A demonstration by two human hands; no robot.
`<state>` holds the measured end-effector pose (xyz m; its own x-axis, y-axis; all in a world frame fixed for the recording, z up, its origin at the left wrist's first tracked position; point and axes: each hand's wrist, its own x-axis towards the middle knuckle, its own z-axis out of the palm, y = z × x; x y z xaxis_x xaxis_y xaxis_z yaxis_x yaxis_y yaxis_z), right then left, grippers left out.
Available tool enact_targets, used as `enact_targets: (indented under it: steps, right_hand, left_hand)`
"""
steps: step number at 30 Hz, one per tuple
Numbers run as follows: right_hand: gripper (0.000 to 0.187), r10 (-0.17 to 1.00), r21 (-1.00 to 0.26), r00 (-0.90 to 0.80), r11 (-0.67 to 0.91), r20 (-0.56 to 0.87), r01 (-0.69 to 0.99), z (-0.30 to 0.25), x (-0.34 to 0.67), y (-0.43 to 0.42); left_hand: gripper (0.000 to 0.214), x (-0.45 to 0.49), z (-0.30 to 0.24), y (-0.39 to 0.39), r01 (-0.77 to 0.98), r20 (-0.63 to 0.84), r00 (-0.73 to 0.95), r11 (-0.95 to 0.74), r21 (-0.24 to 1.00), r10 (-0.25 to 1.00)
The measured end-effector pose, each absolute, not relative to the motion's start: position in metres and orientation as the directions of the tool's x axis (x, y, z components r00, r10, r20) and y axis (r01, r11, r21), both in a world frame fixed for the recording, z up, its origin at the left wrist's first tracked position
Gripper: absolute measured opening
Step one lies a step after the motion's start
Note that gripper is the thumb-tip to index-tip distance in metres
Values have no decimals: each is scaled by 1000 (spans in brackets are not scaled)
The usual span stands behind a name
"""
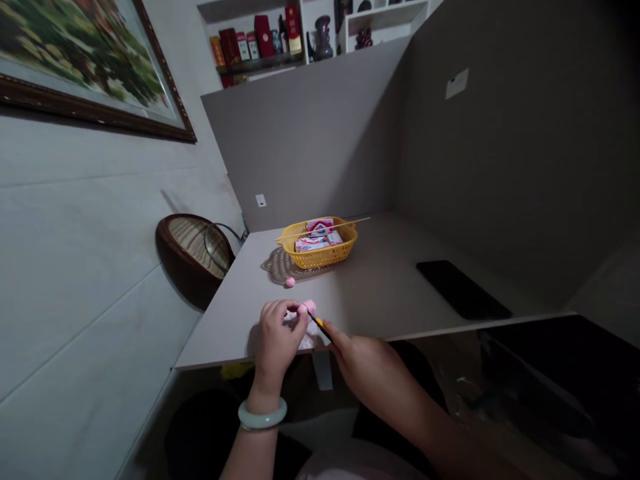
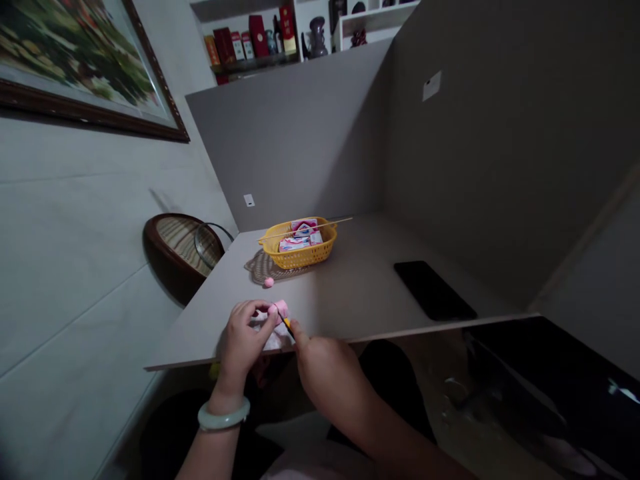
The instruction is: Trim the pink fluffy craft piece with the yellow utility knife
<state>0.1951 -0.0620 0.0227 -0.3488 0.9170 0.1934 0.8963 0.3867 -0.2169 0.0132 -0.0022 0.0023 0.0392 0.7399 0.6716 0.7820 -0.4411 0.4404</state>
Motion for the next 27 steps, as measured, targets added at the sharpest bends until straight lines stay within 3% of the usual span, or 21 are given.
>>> enact_targets:
  steps: [6,15,23,27]
  right_hand:
    - [45,935,-228,-268,320,233,920,20,190,-71]
    - [45,918,-199,-300,355,261,913,22,193,-70]
    - [45,908,-217,-329,387,259,896,19,192,-73]
    - [45,906,-219,-333,392,262,893,19,191,-76]
  left_hand:
    - [9,14,0,0,755,668,9,-443,483,744]
    - [12,13,2,-2,734,628,-43,-403,548,777]
    - [6,12,3,-7,784,656,16,-416,460,754]
    - [9,11,1,-10,773,645,-1,-409,485,764]
